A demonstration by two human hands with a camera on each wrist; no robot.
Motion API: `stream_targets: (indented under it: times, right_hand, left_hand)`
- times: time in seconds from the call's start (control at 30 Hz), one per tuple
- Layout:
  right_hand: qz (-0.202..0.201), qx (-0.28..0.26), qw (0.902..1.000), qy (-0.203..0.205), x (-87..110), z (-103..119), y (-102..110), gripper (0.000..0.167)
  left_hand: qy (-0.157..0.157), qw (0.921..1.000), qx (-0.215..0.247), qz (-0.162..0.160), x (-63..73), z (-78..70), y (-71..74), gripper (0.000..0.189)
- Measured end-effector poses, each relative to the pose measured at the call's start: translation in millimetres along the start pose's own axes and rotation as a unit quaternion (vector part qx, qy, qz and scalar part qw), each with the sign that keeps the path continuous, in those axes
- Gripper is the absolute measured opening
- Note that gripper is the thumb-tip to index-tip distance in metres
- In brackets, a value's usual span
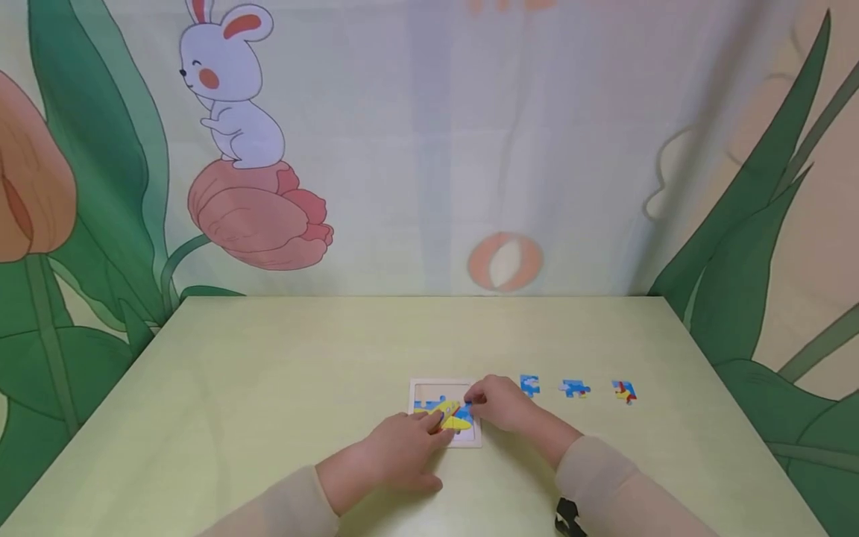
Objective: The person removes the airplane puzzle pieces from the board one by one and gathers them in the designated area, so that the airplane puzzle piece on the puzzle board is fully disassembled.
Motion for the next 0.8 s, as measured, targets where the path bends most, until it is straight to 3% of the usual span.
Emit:
stream_targets:
  times: [0.37, 0.67, 0.8]
  right_hand:
    - [-0.005, -0.018, 0.9994, -0.028, -1.1, -1.3, 2.1, 0.010]
    - [-0.019, -0.018, 0.9995, 0.019, -0.8, 5.8, 9.1, 0.005]
    - [-0.015, -0.048, 0.9988, -0.002, -2.3, 1.5, 7.7, 0.005]
  left_hand:
    - [-0.002, 1.0000, -0.003, -0.005, 0.7, -2.9, 1.0, 0.068]
    - [0.001, 0.9999, -0.008, -0.007, 0.7, -1.6, 0.2, 0.068]
    - [0.004, 1.0000, 0.000, -0.003, 0.3, -0.3, -1.0, 0.068]
Point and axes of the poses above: each hand's wrist, its own x-axis away from the middle knuckle, its own y-axis out of the back of the hand, z = x × y, the point moved 8 cm from there along -x, towards the middle knuckle, and after that the axes turned 6 degrees about x, right-handed, at the moved point
